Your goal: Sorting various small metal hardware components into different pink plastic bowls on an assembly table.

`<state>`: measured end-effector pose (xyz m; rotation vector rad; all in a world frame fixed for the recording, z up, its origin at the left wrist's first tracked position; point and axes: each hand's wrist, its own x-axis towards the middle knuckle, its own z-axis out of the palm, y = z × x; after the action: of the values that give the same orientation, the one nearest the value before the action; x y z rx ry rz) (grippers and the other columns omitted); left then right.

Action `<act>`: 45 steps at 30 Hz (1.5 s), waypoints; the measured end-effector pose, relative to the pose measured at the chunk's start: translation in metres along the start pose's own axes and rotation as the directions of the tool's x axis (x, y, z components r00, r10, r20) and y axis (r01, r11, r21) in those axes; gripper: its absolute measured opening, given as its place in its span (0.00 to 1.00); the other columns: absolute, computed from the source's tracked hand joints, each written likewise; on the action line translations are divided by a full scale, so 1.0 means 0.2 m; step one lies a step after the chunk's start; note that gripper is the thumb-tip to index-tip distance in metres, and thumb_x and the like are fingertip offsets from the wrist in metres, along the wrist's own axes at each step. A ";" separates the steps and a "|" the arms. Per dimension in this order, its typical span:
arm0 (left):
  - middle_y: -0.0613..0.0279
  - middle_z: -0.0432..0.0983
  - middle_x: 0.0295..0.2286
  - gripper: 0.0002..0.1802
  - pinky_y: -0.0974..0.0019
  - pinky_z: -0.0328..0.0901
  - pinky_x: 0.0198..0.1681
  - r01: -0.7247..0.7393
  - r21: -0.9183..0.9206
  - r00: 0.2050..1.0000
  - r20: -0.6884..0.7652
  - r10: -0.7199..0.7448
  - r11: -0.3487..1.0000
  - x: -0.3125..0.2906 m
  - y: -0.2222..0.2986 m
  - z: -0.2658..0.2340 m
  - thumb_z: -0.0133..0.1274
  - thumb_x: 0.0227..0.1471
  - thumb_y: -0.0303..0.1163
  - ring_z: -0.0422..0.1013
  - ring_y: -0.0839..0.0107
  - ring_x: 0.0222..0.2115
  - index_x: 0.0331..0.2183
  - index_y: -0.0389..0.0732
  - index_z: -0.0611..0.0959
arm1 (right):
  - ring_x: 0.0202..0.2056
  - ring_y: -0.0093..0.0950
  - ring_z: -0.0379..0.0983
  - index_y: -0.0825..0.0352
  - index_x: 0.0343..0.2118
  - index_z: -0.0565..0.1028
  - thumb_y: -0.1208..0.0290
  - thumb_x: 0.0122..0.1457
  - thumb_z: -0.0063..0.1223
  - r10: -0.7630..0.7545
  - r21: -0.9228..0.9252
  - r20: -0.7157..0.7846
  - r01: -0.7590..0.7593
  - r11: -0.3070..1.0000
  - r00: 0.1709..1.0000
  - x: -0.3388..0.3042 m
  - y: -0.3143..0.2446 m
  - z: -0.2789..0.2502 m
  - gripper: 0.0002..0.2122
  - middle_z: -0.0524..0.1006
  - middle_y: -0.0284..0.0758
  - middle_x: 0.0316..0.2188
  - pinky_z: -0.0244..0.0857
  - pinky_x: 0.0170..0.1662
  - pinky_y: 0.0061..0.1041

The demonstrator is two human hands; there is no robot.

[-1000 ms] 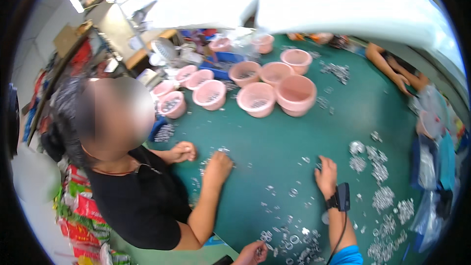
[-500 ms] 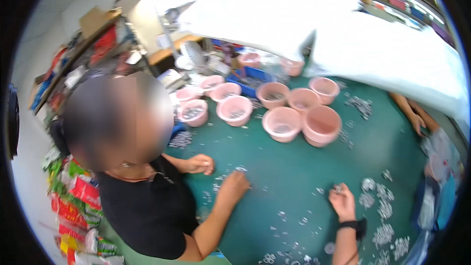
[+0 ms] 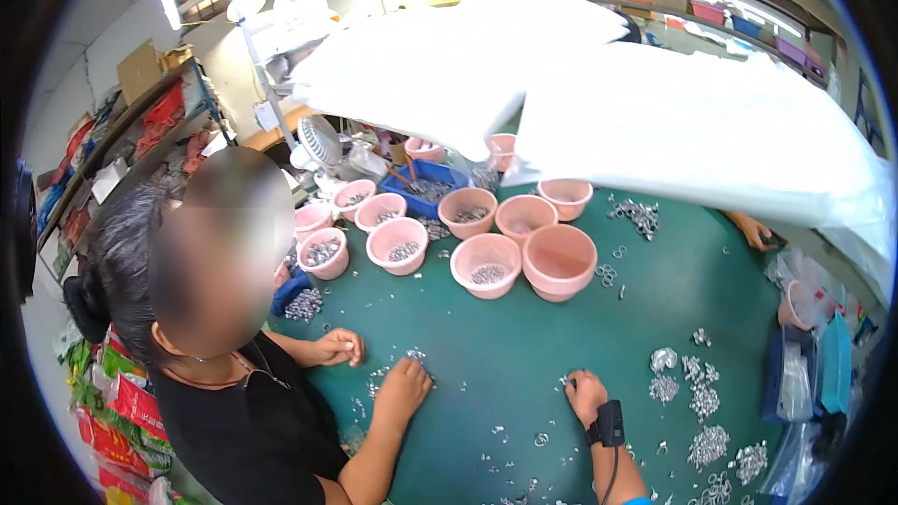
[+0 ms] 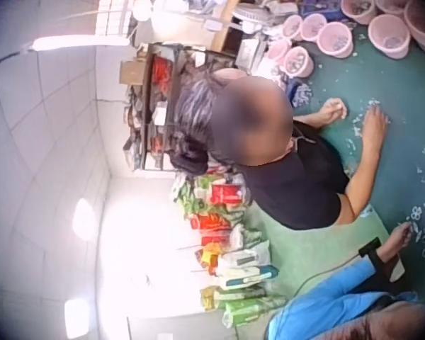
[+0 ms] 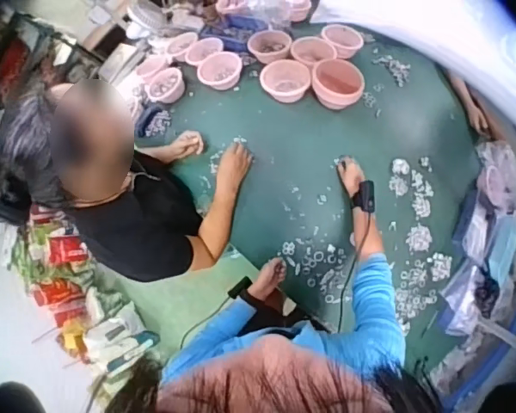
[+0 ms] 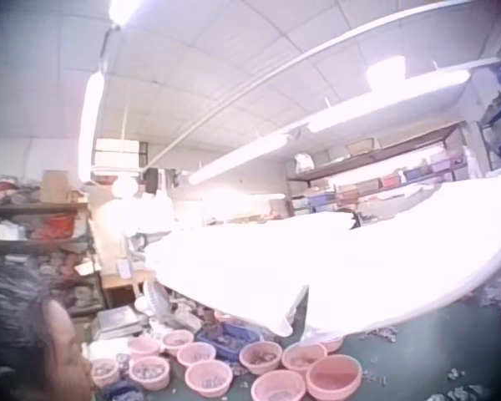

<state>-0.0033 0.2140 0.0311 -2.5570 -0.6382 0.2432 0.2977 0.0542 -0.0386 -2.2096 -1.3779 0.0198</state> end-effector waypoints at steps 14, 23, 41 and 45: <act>0.68 0.65 0.24 0.05 0.74 0.57 0.35 -0.021 0.032 0.990 -0.135 0.025 0.999 -0.03 -0.06 -0.04 0.49 0.35 0.26 0.61 0.72 0.31 0.22 0.46 0.72 | 0.22 0.22 0.63 0.69 0.26 0.71 0.73 0.48 0.47 -0.097 0.661 0.533 -0.342 0.668 0.841 -0.82 -0.66 -0.56 0.05 0.69 0.32 0.20 0.57 0.25 0.18; 0.68 0.66 0.23 0.02 0.71 0.57 0.36 0.029 -0.041 0.996 -0.080 -0.032 0.999 -0.08 -0.04 0.00 0.49 0.36 0.30 0.63 0.71 0.31 0.20 0.46 0.73 | 0.32 0.39 0.65 0.69 0.28 0.69 0.75 0.48 0.45 -0.442 0.658 0.368 0.106 0.745 0.818 -0.89 -1.07 -0.88 0.05 0.69 0.43 0.28 0.60 0.36 0.28; 0.56 0.65 0.27 0.07 0.67 0.60 0.39 0.125 -0.038 0.991 -0.046 -0.127 0.991 -0.05 -0.09 -0.14 0.44 0.40 0.29 0.62 0.61 0.33 0.26 0.38 0.73 | 0.27 0.38 0.69 0.68 0.29 0.70 0.69 0.50 0.43 -0.053 0.451 0.532 -0.229 0.863 0.845 -1.17 -0.74 -0.93 0.08 0.71 0.44 0.25 0.61 0.30 0.29; 0.55 0.66 0.26 0.07 0.67 0.61 0.38 0.145 0.002 0.989 -0.041 -0.145 0.989 -0.06 -0.11 -0.16 0.44 0.40 0.30 0.63 0.60 0.33 0.25 0.37 0.73 | 0.28 0.42 0.68 0.68 0.29 0.69 0.67 0.50 0.43 -0.011 0.406 0.590 -0.286 0.868 0.807 -1.17 -0.71 -0.97 0.09 0.71 0.45 0.25 0.61 0.30 0.31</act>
<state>-0.0138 0.2126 0.0700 -2.4899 -0.8025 0.1429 0.1224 -0.1766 0.1298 -1.9253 -1.2946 1.0630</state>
